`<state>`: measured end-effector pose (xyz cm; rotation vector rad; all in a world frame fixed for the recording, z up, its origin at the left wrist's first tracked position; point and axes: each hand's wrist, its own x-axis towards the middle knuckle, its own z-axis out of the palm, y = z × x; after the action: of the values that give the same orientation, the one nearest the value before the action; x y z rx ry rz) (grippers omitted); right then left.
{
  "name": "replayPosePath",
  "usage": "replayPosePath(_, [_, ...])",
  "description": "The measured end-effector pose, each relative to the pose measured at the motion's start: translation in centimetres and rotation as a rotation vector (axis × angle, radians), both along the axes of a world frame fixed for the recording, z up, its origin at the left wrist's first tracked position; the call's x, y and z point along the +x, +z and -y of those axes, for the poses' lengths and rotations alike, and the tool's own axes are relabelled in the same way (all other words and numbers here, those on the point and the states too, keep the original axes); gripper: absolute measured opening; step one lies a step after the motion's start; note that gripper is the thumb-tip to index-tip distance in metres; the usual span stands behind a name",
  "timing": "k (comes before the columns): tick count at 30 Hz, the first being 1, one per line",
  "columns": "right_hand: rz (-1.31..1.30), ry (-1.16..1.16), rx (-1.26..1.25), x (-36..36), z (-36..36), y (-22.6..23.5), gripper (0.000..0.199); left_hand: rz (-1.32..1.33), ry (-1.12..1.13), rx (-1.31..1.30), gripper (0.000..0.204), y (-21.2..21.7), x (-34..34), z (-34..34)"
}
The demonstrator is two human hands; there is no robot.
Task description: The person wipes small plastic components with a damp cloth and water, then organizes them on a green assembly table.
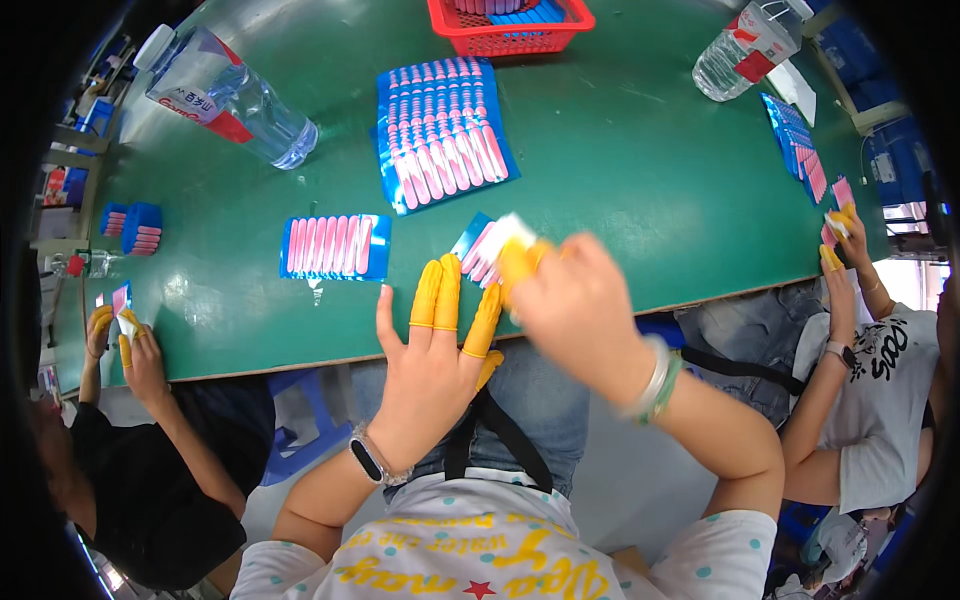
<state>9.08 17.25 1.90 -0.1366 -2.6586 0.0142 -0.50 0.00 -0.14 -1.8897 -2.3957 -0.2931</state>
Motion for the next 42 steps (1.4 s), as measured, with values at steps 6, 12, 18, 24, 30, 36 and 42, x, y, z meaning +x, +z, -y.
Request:
replayPosePath(6, [0.017,-0.152,-0.049,0.3,-2.5,0.5,0.01,-0.061,-0.015,-0.015,0.064,0.0,-0.3,0.1])
replayPosePath(12, [-0.031,0.029,-0.075,2.1,0.2,-1.4,0.012,-0.101,0.001,-0.024,0.063,-0.1,-0.1,0.0])
replayPosePath(18, [0.007,-0.162,-0.013,1.3,-2.9,0.5,0.026,-0.119,0.047,0.009,0.061,-0.6,0.4,-0.3])
replayPosePath(24, [-0.004,-0.125,-0.019,2.3,0.4,0.3,0.027,-0.079,0.048,-0.024,0.059,-0.3,0.6,-0.4])
replayPosePath(30, [0.026,-0.164,-0.097,3.3,-0.3,0.4,0.02,-0.115,0.039,-0.016,0.058,-0.3,0.4,-0.5])
replayPosePath(36, [0.059,-0.334,-0.137,2.8,-0.1,0.7,0.02,-0.081,0.067,0.008,0.065,-0.6,0.7,-0.5])
replayPosePath(42, [0.141,-0.327,-0.455,4.5,4.4,1.5,0.019,0.013,0.055,0.057,0.074,-0.4,0.8,-0.7])
